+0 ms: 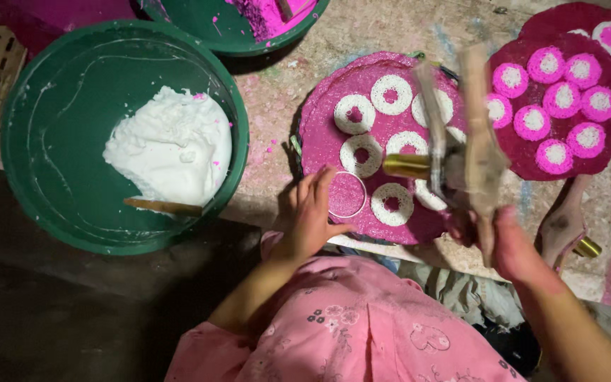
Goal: The person uses a wooden mold to press white paste into pink dough rings on a tray, then transfers the finished pieces to a second tray. They repeat the process multiple times, refilling the mold from a green bowl of white paste.
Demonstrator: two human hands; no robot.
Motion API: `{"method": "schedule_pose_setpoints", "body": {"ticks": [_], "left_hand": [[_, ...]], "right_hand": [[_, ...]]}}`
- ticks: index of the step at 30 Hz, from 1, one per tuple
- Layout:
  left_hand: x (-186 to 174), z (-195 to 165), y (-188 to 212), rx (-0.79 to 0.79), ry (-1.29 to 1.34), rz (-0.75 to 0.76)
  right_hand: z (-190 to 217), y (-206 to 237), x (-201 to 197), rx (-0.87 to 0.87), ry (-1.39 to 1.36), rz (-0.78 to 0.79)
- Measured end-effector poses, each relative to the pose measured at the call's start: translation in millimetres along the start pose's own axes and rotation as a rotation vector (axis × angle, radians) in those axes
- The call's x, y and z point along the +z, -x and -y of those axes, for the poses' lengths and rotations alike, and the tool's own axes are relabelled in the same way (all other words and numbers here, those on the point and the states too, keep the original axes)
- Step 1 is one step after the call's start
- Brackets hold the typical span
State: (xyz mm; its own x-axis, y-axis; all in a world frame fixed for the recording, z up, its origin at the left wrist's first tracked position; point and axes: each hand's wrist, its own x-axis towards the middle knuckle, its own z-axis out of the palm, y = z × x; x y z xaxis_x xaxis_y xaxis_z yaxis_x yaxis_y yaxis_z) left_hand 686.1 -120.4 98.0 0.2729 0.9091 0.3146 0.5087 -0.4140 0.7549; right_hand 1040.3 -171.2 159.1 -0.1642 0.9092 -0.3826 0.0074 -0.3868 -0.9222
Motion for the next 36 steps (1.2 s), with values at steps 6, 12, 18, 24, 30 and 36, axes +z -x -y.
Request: {"method": "schedule_pose_setpoints", "body": {"ticks": [6,12,18,24,30,36], "left_hand": [[-2.4,7.9,-61.7,-0.207,1.823,-0.01],[3.1,1.7,-80.4,-0.055,2.158,-0.187],[-8.1,28.2,-74.2,-0.023,2.129,-0.308],[17.3,33.5,-63.1,-0.112,2.185,-0.39],[31.9,26.9,-87.8,-0.144,2.172,-0.432],[3.8,35.0,-97.6,-0.046,2.058,-0.419]], "right_hand": [[18.7,-37.5,21.5,0.235,0.194,0.479],[83.2,-54.7,62.0,0.461,0.694,0.351],[91.8,-62.2,103.2,0.026,0.984,0.318],[91.6,-60.4,102.4,0.202,1.086,0.308],[99.4,-64.5,89.4,0.246,1.369,0.156],[88.0,-76.5,108.6,-0.03,1.317,0.145]]}}
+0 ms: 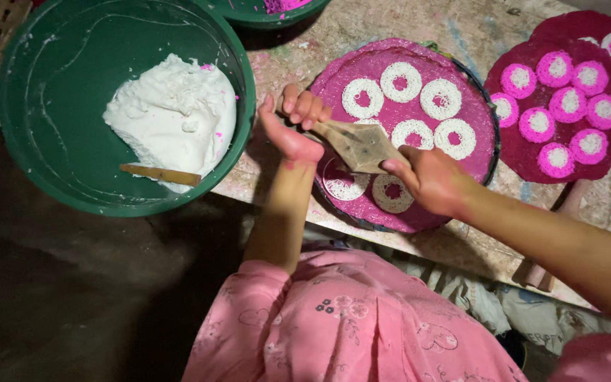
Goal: The person uses a wooden mold to press white paste into pink dough rings on a tray, then transfers the finished pieces to a second tray. They repeat the process multiple times, refilling the mold from a green bowl of white paste.
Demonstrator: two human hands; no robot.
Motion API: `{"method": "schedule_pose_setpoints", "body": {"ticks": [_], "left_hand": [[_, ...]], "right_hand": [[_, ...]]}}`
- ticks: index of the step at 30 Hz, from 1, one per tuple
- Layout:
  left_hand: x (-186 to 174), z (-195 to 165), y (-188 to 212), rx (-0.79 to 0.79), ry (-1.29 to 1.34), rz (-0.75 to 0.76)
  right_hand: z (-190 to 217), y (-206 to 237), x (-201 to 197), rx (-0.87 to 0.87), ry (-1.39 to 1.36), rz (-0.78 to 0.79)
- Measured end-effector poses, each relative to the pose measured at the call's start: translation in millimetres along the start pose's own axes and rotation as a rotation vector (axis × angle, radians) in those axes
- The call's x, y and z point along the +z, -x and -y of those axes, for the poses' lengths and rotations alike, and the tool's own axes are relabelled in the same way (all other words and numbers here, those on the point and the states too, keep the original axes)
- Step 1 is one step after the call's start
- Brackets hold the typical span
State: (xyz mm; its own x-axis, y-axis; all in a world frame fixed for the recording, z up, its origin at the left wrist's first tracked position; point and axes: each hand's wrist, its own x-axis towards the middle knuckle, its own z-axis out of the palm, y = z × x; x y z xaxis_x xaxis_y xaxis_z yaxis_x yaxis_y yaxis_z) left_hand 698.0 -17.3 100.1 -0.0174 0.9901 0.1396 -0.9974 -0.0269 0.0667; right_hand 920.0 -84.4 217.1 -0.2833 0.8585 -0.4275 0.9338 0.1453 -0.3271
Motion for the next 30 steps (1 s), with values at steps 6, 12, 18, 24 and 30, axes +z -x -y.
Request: {"method": "schedule_pose_setpoints", "body": {"ticks": [6,12,18,24,30], "left_hand": [[-6.2,-12.6,19.1,0.016,-0.04,-0.143],[-27.5,27.8,37.7,-0.074,-0.01,-0.113],[-9.8,5.7,83.8,-0.011,-1.575,0.173],[18.0,6.9,119.6,0.136,-2.236,0.309],[23.1,9.5,109.8,0.166,-2.276,0.298]], "right_hand": [[1.0,2.1,19.4,-0.033,-0.152,0.097],[-46.5,18.7,1.0,0.139,-0.05,0.2],[-119.8,77.6,-4.8,0.004,-0.58,-0.185],[-149.1,103.8,62.8,-0.046,-1.096,-0.426],[-155.3,116.8,100.4,-0.008,-1.318,-0.544]]}}
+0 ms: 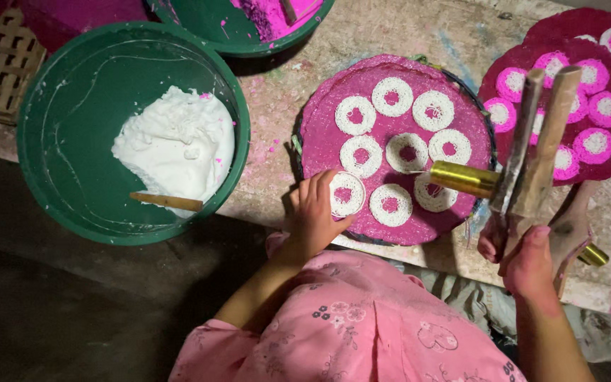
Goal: The person uses a wooden mold to press white paste into pink dough rings on a tray, then transfers the finished pieces to a second tray. They repeat the process multiple times, refilling the mold from a green bowl of white paste.
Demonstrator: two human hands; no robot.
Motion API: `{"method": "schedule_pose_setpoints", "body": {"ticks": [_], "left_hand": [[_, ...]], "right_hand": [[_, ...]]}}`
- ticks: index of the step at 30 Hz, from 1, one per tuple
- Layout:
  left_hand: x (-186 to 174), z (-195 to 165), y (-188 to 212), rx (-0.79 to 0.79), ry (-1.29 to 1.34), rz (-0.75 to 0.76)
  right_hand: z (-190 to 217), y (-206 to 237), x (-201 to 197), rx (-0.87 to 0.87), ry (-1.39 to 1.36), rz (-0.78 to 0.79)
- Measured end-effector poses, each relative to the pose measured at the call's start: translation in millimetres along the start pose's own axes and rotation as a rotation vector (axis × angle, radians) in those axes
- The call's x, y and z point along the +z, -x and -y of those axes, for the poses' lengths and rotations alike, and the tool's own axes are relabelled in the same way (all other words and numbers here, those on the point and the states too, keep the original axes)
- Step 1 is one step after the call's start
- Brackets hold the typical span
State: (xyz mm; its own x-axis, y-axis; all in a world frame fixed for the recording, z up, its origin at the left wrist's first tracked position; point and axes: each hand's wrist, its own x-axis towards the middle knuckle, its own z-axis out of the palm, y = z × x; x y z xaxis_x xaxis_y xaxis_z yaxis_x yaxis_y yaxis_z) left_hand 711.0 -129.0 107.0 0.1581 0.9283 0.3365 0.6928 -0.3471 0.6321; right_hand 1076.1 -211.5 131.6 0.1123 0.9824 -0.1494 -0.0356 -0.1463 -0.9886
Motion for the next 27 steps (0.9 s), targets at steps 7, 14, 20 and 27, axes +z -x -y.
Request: {"method": "schedule_pose_setpoints", "body": {"ticks": [7,14,20,27], "left_hand": [[-23.1,-2.1,-16.7,-0.08,0.07,-0.245],[-28.3,41.4,-75.4,-0.073,0.071,-0.091],[-6.0,64.7,-104.1,-0.011,0.102,0.041],[-1.7,79.8,-112.0,-0.063,0.195,0.078]], "right_hand": [[5.5,-20.2,1.9,0.038,-0.169,0.036],[54.5,-159.9,38.9,-0.083,-0.024,-0.132],[101.7,-258.0,85.1,-0.338,0.071,-0.185],[100.4,-291.5,98.6,-0.426,0.06,-0.148]]}}
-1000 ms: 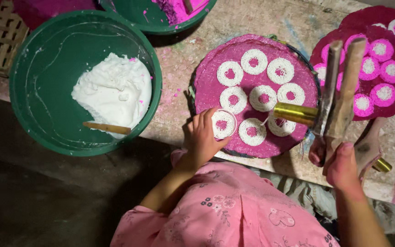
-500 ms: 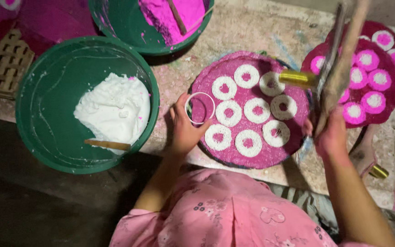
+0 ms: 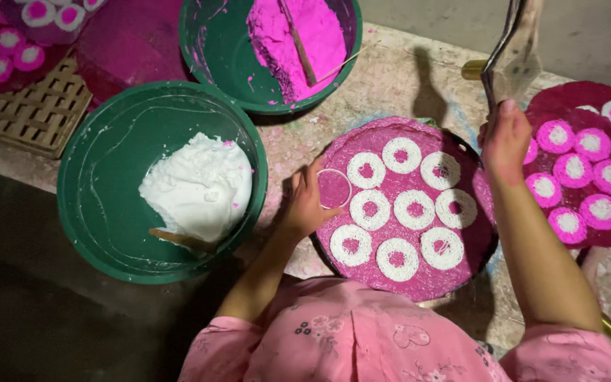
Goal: The person uses a wooden mold to press white paste into pink dough rings on a tray, then transfers the finished pieces to a second tray. They repeat the process multiple times, refilling the mold from a green bowl of white paste.
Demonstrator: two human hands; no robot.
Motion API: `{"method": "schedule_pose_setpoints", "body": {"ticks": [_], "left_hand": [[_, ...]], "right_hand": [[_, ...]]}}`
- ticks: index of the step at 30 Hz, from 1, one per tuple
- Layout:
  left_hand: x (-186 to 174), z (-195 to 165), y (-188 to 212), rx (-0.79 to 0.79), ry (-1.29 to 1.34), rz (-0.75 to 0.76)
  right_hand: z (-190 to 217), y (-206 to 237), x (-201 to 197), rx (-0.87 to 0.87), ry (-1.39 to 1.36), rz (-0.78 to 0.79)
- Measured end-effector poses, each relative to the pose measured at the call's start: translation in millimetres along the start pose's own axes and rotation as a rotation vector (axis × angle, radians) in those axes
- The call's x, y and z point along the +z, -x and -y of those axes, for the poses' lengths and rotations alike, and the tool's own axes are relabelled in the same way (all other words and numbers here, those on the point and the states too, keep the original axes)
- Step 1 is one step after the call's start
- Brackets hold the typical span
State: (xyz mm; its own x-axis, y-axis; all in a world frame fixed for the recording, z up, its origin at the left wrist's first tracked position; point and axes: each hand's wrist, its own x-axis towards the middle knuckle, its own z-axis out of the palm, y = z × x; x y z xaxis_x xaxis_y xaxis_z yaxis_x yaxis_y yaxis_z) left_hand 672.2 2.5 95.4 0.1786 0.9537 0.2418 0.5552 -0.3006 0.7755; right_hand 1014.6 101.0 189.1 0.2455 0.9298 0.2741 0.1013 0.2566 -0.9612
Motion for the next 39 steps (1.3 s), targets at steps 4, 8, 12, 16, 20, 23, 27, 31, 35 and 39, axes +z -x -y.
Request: {"method": "schedule_pose_setpoints", "body": {"ticks": [4,8,12,16,20,23,27,31,35,39], "left_hand": [[-12.3,-6.6,-10.4,-0.139,0.099,-0.085],[-62.5,-43.4,-7.3,0.113,-0.065,-0.184],[-142.0,-83.8,-1.6,0.371,-0.14,-0.317],[-219.9,-81.2,-13.4,0.436,-0.316,-0.193],[-281.4,-61.6,23.9,0.203,-0.125,0.426],[-309.1,-55.4,66.0,0.21,-0.043,0.569],[-330.5,-48.7,97.6,0.25,-0.096,0.539],[-350.7,-19.8,106.4,0.276,-0.138,0.516],[-361.4,41.8,121.2,0.325,-0.067,0.473],[-383.3,132.9,110.2,0.161,0.114,0.398]], "right_hand": [[-6.0,6.2,-1.6,-0.028,0.038,0.071],[16.2,23.0,15.1,-0.059,0.191,0.23],[68.2,34.5,71.2,-0.393,0.759,0.475],[125.0,64.2,168.9,-0.774,0.648,0.929],[190.0,79.9,244.4,-1.153,0.456,1.119],[220.5,77.1,288.5,-1.496,0.405,1.32],[221.7,103.9,311.0,-1.313,0.332,1.578],[191.6,128.4,323.3,-1.124,0.372,1.602],[152.5,126.6,314.7,-1.065,0.509,1.488],[124.6,104.0,301.6,-1.122,0.749,1.238]]}}
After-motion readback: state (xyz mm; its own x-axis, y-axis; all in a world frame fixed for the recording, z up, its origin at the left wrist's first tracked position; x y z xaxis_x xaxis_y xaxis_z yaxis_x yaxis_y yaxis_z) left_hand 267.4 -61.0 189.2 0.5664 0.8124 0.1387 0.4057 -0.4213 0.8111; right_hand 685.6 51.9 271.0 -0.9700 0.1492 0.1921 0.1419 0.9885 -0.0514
